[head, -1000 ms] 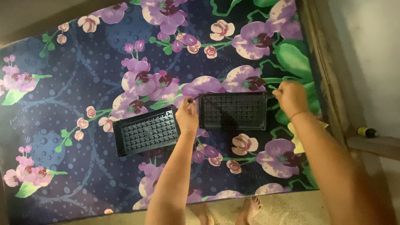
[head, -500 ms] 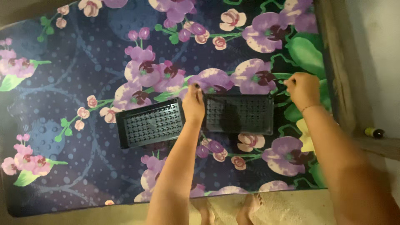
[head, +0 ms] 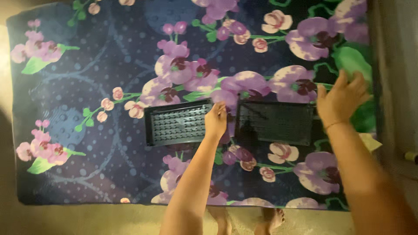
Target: The person assembles a black plastic tray by inserting metal rods into its slots. They wipe the tray with a yellow cloth, then repeatedly insert and remove the rods to fit them into place.
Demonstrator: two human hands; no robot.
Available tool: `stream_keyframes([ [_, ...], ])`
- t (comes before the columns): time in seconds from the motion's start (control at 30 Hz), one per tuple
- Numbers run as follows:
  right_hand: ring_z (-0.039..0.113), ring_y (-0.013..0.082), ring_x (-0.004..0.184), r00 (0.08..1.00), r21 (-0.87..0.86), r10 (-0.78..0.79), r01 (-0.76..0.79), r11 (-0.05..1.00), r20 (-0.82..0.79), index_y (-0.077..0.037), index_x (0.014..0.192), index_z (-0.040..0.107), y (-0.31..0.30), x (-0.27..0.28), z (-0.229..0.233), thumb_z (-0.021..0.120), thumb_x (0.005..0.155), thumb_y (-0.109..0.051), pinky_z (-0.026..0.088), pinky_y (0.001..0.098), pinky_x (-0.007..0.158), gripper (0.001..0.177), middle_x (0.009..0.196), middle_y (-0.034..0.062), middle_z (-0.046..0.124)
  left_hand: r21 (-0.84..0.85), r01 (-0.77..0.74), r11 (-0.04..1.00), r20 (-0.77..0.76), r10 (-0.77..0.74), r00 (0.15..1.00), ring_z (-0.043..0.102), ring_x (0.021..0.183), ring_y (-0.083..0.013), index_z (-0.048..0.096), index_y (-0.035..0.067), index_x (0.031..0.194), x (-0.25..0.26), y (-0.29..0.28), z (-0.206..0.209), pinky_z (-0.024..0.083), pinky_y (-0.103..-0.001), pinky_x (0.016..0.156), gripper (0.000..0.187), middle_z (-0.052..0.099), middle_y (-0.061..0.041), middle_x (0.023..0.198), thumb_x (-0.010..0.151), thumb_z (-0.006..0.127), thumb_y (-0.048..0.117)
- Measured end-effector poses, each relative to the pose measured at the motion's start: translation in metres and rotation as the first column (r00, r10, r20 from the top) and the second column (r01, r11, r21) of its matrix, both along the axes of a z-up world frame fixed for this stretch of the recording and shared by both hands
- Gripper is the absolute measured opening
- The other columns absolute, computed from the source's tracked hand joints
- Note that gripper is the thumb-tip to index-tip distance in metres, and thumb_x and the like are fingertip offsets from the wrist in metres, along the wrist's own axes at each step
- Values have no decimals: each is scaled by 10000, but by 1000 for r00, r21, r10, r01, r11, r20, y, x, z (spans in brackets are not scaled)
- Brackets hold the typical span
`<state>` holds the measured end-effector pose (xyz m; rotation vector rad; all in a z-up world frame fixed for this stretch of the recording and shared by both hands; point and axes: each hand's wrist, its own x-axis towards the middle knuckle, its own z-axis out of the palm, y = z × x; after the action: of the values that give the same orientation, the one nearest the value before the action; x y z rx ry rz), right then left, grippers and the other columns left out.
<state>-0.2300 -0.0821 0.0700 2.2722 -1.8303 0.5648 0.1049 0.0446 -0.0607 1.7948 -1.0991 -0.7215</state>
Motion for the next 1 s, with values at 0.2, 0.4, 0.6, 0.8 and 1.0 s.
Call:
stream_keyframes([
  [0.2, 531, 391, 1078, 800, -115, 517, -508, 853, 305, -60, 1031, 575, 57, 190, 38, 704, 963, -148, 396, 542, 990, 171, 1070, 177, 556, 144, -166, 976, -50, 174, 983, 751, 903, -213, 727, 49, 1163, 89, 63, -34, 565, -306, 789, 216, 782, -133, 966, 992, 635, 143],
  [0.4, 570, 385, 1076, 636, 207, 586, -746, 633, 502, -14, 972, 620, 105, 331, -53, 660, 892, -95, 472, 477, 940, 121, 1062, 166, 611, 274, -247, 930, -336, 333, 881, 704, 851, -107, 718, 15, 1181, 168, 131, -62, 539, -243, 692, 248, 775, -58, 998, 984, 579, 74],
  [0.6, 574, 372, 1192, 729, 153, 668, -685, 712, 151, 43, 1262, 598, 115, 385, -180, 575, 817, -106, 450, 479, 1017, 470, 1285, 223, 614, 251, -275, 928, -448, 363, 817, 717, 914, -119, 699, 8, 1226, 213, 169, -81, 538, -243, 718, 270, 770, -67, 1070, 984, 594, 64],
  [0.8, 583, 330, 1089, 835, 333, 549, -508, 794, -35, -3, 1230, 619, 129, 405, -212, 523, 919, -145, 455, 503, 936, 355, 1172, 156, 637, 264, -214, 941, -461, 318, 829, 683, 936, -137, 691, 17, 1255, 225, 168, -85, 540, -261, 781, 275, 753, -68, 1092, 1004, 604, 88],
  [1.0, 603, 303, 988, 828, 379, 556, -493, 783, -72, -100, 993, 623, 135, 401, -211, 527, 937, -149, 477, 449, 872, 122, 982, 104, 631, 250, -198, 948, -524, 305, 795, 701, 1032, -139, 666, 30, 1270, 218, 158, -83, 551, -277, 814, 293, 738, -55, 1165, 994, 585, 84],
])
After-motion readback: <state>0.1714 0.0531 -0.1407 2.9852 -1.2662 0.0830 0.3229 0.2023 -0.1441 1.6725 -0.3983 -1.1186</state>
